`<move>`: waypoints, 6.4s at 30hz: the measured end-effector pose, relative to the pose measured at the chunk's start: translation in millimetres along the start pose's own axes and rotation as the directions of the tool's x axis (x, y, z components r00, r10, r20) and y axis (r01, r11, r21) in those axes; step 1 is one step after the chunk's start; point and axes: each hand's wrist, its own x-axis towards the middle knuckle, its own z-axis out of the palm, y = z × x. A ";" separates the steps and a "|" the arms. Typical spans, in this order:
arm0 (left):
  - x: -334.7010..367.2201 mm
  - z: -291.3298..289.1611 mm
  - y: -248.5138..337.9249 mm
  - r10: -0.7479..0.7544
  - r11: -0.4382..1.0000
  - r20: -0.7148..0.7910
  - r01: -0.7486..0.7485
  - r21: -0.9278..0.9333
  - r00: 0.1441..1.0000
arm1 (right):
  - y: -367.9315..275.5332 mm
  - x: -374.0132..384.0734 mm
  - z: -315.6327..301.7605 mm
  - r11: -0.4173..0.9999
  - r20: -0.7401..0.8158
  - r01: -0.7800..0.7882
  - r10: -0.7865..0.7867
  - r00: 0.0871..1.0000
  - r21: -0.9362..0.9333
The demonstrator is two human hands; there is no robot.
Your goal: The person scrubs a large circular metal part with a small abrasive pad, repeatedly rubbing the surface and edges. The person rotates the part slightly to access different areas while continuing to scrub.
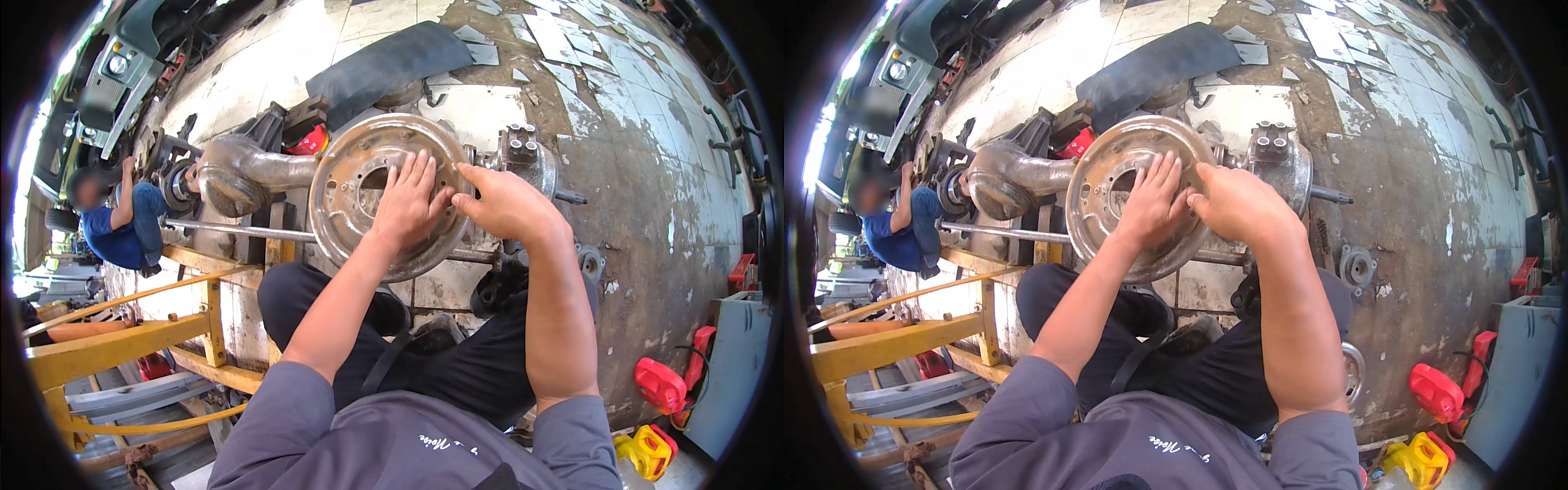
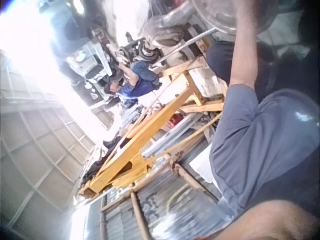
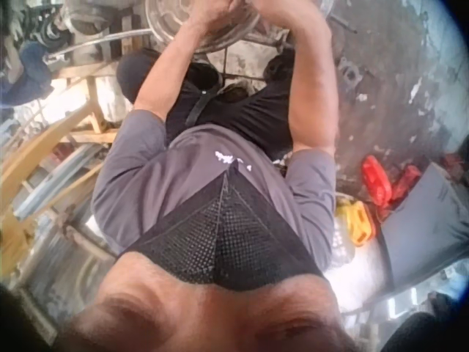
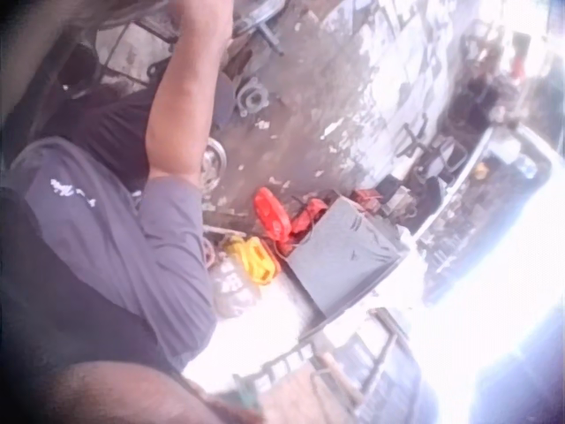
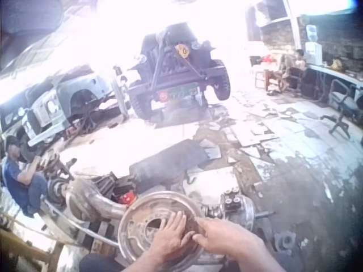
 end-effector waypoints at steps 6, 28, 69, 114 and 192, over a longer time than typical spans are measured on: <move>-0.1 -6.1 -6.8 -0.013 1.000 0.020 0.014 -0.013 1.000 | -2.8 3.8 -3.2 1.000 0.027 0.001 0.000 1.000 -0.031; -23.5 -2.8 19.2 -0.048 0.999 0.035 0.048 -0.009 0.998 | -1.0 -2.5 -8.1 0.999 0.006 -0.042 0.042 0.999 -0.002; -28.7 -4.0 44.0 -0.007 1.000 0.050 0.008 -0.024 0.999 | 4.8 -2.4 8.1 0.998 -0.082 0.054 -0.057 0.995 -0.029; -25.2 0.8 50.8 -0.041 0.999 0.059 0.043 -0.033 0.997 | -2.1 -0.6 5.4 0.998 -0.075 0.044 -0.048 0.996 -0.053; -7.3 -6.2 51.1 -0.129 0.991 0.179 0.123 0.043 0.975 | 21.3 9.2 -1.2 0.986 -0.148 0.118 -0.100 0.984 0.118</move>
